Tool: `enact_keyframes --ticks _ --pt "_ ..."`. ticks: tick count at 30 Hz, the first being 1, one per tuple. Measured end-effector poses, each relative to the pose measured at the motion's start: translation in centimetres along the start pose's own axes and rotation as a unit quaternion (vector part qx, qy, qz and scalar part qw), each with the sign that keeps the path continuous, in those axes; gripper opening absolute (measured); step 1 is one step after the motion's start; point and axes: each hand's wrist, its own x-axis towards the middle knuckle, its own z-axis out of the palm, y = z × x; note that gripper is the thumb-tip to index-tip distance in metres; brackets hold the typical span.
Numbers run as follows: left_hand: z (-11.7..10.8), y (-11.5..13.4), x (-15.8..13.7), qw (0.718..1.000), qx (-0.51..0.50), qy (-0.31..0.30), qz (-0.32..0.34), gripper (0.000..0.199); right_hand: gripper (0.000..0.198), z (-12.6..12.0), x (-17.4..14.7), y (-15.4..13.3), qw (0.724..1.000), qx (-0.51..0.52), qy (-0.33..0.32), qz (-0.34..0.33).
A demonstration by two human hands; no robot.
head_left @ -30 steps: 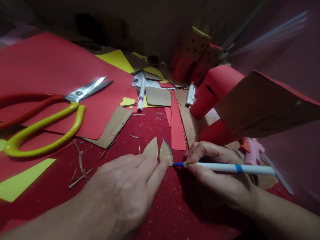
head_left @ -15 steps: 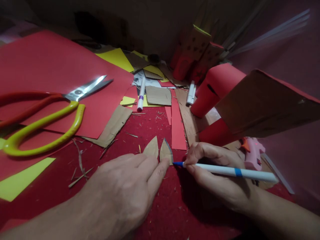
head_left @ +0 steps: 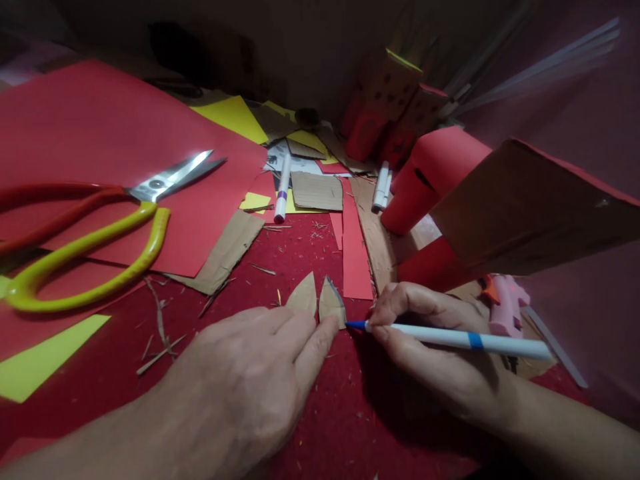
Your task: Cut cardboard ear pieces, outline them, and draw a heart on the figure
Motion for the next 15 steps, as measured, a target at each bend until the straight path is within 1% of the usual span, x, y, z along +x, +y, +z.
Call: enact_keyframes --ticks 2,5,7,9,13,15 --pt "0.15 0.07 -0.14 1.0 0.008 0.001 -0.001 0.058 0.011 -0.05 -0.03 -0.02 1.0 -0.006 -0.008 -0.016" --pt "0.11 0.07 -0.27 1.0 0.007 -0.003 0.011 0.056 0.011 -0.07 0.02 0.19 1.0 0.015 -0.016 -0.004" --pt "-0.05 0.04 -0.23 1.0 0.002 -0.005 0.012 0.054 0.011 0.0 0.09 0.43 0.999 0.047 0.001 0.022" --pt "-0.15 0.01 -0.13 1.0 -0.007 -0.004 0.002 0.055 0.012 0.13 0.11 0.58 0.997 0.065 0.018 0.031" --pt "0.16 0.09 -0.11 1.0 -0.012 0.0 -0.002 0.056 0.008 0.28 0.02 0.13 1.0 0.021 0.004 0.02" --pt "0.44 0.18 -0.21 1.0 -0.003 0.003 0.0 0.058 0.008 0.21 0.01 -0.23 1.0 0.004 0.008 0.012"
